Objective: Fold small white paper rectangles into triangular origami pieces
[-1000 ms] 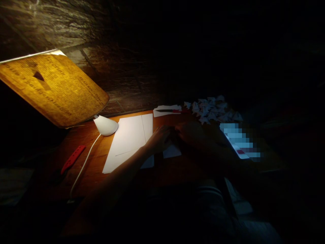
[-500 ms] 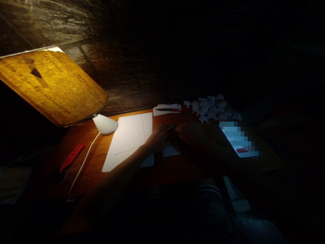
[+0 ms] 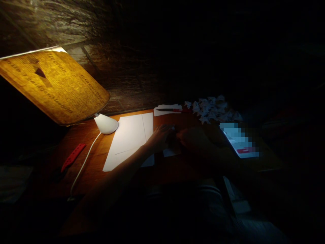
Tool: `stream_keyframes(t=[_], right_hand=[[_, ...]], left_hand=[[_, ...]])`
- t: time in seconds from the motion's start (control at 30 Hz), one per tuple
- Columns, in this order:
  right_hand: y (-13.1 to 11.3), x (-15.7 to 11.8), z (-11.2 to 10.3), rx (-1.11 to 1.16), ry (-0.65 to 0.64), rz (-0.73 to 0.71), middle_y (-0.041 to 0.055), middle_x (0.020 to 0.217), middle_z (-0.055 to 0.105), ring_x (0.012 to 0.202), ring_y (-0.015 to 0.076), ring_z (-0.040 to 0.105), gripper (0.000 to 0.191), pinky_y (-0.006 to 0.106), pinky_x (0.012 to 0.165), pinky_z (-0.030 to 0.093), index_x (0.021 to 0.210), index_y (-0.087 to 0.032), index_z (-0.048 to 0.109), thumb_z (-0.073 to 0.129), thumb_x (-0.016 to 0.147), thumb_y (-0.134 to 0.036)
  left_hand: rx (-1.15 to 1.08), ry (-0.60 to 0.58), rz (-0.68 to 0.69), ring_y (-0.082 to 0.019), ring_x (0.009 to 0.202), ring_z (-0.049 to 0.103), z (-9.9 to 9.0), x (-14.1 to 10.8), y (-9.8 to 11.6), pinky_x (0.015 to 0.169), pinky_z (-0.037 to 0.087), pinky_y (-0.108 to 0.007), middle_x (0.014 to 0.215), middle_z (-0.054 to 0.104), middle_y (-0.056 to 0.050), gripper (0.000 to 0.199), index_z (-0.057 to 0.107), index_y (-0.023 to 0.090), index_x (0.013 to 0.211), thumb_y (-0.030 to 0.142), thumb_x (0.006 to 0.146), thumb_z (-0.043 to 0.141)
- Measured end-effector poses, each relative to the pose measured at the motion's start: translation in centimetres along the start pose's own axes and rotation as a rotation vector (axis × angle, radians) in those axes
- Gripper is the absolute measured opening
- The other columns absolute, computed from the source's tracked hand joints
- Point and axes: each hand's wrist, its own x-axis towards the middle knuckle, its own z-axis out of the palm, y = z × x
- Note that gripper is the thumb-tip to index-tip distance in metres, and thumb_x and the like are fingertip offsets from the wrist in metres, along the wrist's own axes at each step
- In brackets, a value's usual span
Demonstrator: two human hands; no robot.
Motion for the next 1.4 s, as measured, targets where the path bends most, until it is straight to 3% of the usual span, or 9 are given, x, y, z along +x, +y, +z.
stream_keyframes(t=[0.33, 0.53, 0.67, 0.8, 0.93, 1.03, 1.1, 1.2, 1.4], right_hand=[[-0.2, -1.6, -0.2, 0.072, -0.07, -0.022, 0.0136, 0.104, 0.082, 0.082, 0.0229, 0.076, 0.026, 0.029, 0.068, 0.046, 0.104, -0.016, 0.081, 0.055, 0.101, -0.016], [0.1, -2.3, 0.5, 0.054, -0.053, -0.102, 0.0132, 0.111, 0.081, 0.095, 0.0271, 0.076, 0.017, 0.03, 0.074, 0.048, 0.106, -0.016, 0.08, 0.072, 0.096, -0.027], [0.8, -2.3, 0.2, 0.154, -0.043, -0.109, 0.0096, 0.111, 0.08, 0.096, 0.0248, 0.075, 0.015, 0.03, 0.075, 0.047, 0.103, -0.018, 0.079, 0.076, 0.093, -0.029], [2.2, -0.8, 0.1, 0.336, 0.104, 0.039, 0.0051, 0.103, 0.081, 0.09, 0.0204, 0.072, 0.017, 0.028, 0.074, 0.045, 0.107, -0.021, 0.077, 0.07, 0.097, -0.034], [2.5, 1.8, 0.4, 0.438, 0.114, 0.04, 0.0054, 0.106, 0.08, 0.092, 0.0185, 0.071, 0.018, 0.027, 0.078, 0.046, 0.106, -0.02, 0.077, 0.067, 0.097, -0.032], [1.7, 3.7, 0.5, 0.444, 0.154, 0.093, 0.008, 0.107, 0.079, 0.093, 0.0192, 0.07, 0.019, 0.028, 0.077, 0.046, 0.106, -0.018, 0.076, 0.062, 0.1, -0.03], [1.0, 4.8, 0.5, 0.458, 0.112, 0.115, 0.0086, 0.106, 0.078, 0.092, 0.0201, 0.07, 0.017, 0.028, 0.075, 0.046, 0.106, -0.017, 0.074, 0.067, 0.096, -0.029], [0.3, 6.0, 0.7, 0.485, 0.028, 0.085, 0.01, 0.109, 0.076, 0.094, 0.0207, 0.07, 0.034, 0.026, 0.074, 0.046, 0.114, -0.013, 0.069, 0.08, 0.084, -0.027], [0.8, 6.6, 1.8, 0.425, 0.023, -0.031, 0.0145, 0.119, 0.072, 0.103, 0.0259, 0.069, 0.057, 0.03, 0.082, 0.048, 0.121, -0.011, 0.065, 0.089, 0.076, -0.035]], left_hand=[[0.017, -0.009, 0.0, -0.038, 0.14, 0.052, 0.0, -0.1, -0.2, 0.115, 0.045, -0.064, 0.155, 0.057, -0.015, 0.077, 0.061, 0.02, 0.14, 0.001, 0.066, 0.068], [0.044, -0.009, 0.009, -0.035, 0.14, 0.052, -0.1, -0.2, 0.0, 0.117, 0.044, -0.06, 0.157, 0.056, -0.014, 0.067, 0.062, 0.02, 0.138, 0.001, 0.074, 0.063], [0.07, -0.017, -0.002, -0.035, 0.138, 0.052, -0.2, -0.2, 0.3, 0.115, 0.044, -0.057, 0.154, 0.056, -0.015, 0.078, 0.05, 0.019, 0.152, 0.004, 0.076, 0.064], [0.113, 0.022, -0.044, -0.035, 0.131, 0.054, -0.2, -0.2, 0.9, 0.111, 0.045, -0.054, 0.145, 0.062, -0.013, 0.058, 0.056, 0.02, 0.145, 0.016, 0.087, 0.062], [0.216, 0.014, -0.056, -0.037, 0.125, 0.054, -0.3, -0.1, 0.9, 0.106, 0.044, -0.054, 0.137, 0.063, -0.016, 0.04, 0.063, 0.018, 0.131, 0.024, 0.092, 0.061], [0.285, -0.002, -0.105, -0.039, 0.122, 0.053, -0.5, -0.2, 0.4, 0.103, 0.045, -0.055, 0.134, 0.06, -0.019, 0.044, 0.063, 0.016, 0.129, 0.031, 0.088, 0.066], [0.302, 0.0, -0.142, -0.039, 0.121, 0.053, -0.6, -0.3, 0.0, 0.103, 0.044, -0.055, 0.132, 0.059, -0.019, 0.046, 0.062, 0.017, 0.132, 0.033, 0.089, 0.066], [0.303, -0.017, -0.207, -0.04, 0.122, 0.053, -1.1, -0.4, -0.4, 0.102, 0.045, -0.056, 0.131, 0.058, -0.019, 0.048, 0.061, 0.017, 0.129, 0.031, 0.084, 0.07], [0.284, -0.002, -0.25, -0.043, 0.125, 0.052, -1.6, -0.3, -0.6, 0.104, 0.044, -0.057, 0.136, 0.055, -0.023, 0.055, 0.057, 0.015, 0.122, 0.034, 0.076, 0.08]])
